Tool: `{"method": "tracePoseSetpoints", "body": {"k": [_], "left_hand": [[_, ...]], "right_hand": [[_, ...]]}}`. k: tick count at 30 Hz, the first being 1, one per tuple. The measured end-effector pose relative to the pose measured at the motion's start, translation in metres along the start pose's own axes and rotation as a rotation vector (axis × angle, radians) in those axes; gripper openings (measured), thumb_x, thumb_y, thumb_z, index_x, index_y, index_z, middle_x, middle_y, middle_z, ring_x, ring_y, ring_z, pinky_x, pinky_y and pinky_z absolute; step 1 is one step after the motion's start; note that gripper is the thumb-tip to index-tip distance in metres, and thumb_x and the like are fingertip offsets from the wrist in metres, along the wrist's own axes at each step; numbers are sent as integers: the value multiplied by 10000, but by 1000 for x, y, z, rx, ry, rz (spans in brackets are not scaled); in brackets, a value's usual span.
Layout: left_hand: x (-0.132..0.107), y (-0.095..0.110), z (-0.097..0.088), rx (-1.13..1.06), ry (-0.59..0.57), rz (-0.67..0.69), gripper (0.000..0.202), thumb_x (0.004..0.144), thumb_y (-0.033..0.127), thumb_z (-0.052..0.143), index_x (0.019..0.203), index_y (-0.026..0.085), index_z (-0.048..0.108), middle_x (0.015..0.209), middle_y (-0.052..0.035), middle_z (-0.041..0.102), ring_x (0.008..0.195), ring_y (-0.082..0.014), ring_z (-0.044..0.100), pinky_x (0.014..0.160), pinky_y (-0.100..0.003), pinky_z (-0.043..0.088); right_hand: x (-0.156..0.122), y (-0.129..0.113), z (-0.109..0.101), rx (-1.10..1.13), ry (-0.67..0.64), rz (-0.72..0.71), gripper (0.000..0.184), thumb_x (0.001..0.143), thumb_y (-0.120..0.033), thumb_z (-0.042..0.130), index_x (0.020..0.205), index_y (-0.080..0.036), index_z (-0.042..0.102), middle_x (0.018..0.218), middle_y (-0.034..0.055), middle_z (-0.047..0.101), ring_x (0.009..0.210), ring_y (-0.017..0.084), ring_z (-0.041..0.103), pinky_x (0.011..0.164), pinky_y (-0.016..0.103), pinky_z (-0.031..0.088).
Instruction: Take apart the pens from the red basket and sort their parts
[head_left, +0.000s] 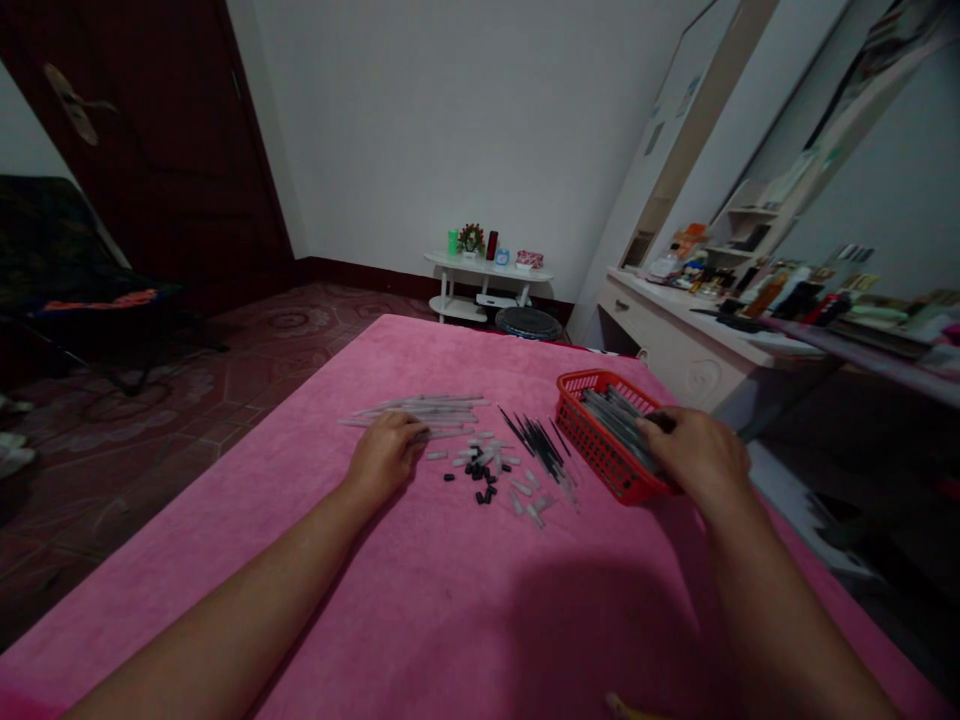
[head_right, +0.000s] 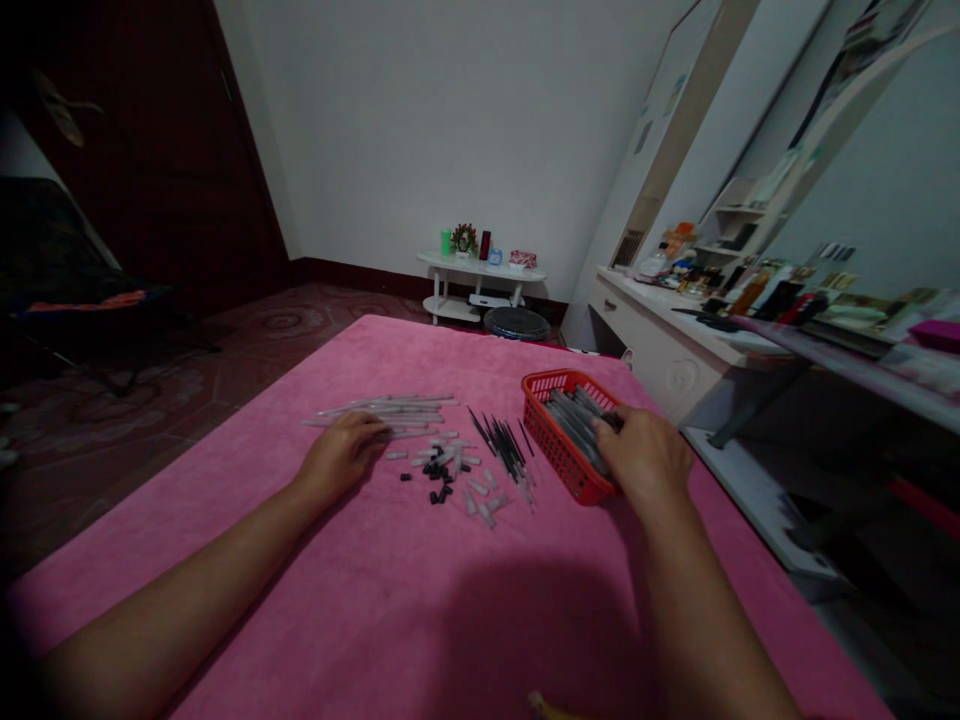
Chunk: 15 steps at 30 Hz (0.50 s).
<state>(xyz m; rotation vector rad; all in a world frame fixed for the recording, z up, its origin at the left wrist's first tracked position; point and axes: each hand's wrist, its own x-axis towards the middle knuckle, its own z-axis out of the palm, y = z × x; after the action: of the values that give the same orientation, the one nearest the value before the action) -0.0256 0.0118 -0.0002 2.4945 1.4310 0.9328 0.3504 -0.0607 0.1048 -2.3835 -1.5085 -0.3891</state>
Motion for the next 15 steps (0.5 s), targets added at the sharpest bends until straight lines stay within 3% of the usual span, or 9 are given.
{"method": "tracePoseSetpoints", "body": {"k": [3,5,9,12,15], "left_hand": [[-1,-2,3,3,-5,-6,226,831,214,525,941,193,722,972,-102,661,942,-241,582,842,-359,473],[-1,-3,5,-7,10,-14,241,834,232,528,981,192,714,991,-104,657,956,-240,582,849,-355,473],[-2,-5,-1,46,51,-45,319,850,291,508,1097,183,678,1060,-108,659,1013,-252,581,898,-359,458],[-2,-9,-13,160,62,-143,326,829,217,462,1064,182,686,1050,-99,681,995,-257,597,887,-363,458],[-2,-17,-25,251,33,-241,296,752,189,493,954,189,710,961,-90,702,938,-279,611,812,-366,477]], "right_hand": [[-7,-18,-2,141,156,-121,304,811,-392,556,951,-183,727,899,120,713,758,245,636,610,312,416],[-16,-35,-1,276,178,-226,265,831,-338,542,962,-185,714,947,92,710,804,220,634,679,298,437],[-38,-66,9,372,-5,-451,184,845,-230,538,904,-178,705,927,74,709,839,196,635,753,272,433],[-52,-79,24,255,-182,-459,165,836,-169,545,883,-173,703,924,92,709,874,203,644,765,266,420],[-60,-81,38,139,-259,-411,160,833,-172,569,939,-173,690,961,112,706,916,228,654,753,277,419]]}}
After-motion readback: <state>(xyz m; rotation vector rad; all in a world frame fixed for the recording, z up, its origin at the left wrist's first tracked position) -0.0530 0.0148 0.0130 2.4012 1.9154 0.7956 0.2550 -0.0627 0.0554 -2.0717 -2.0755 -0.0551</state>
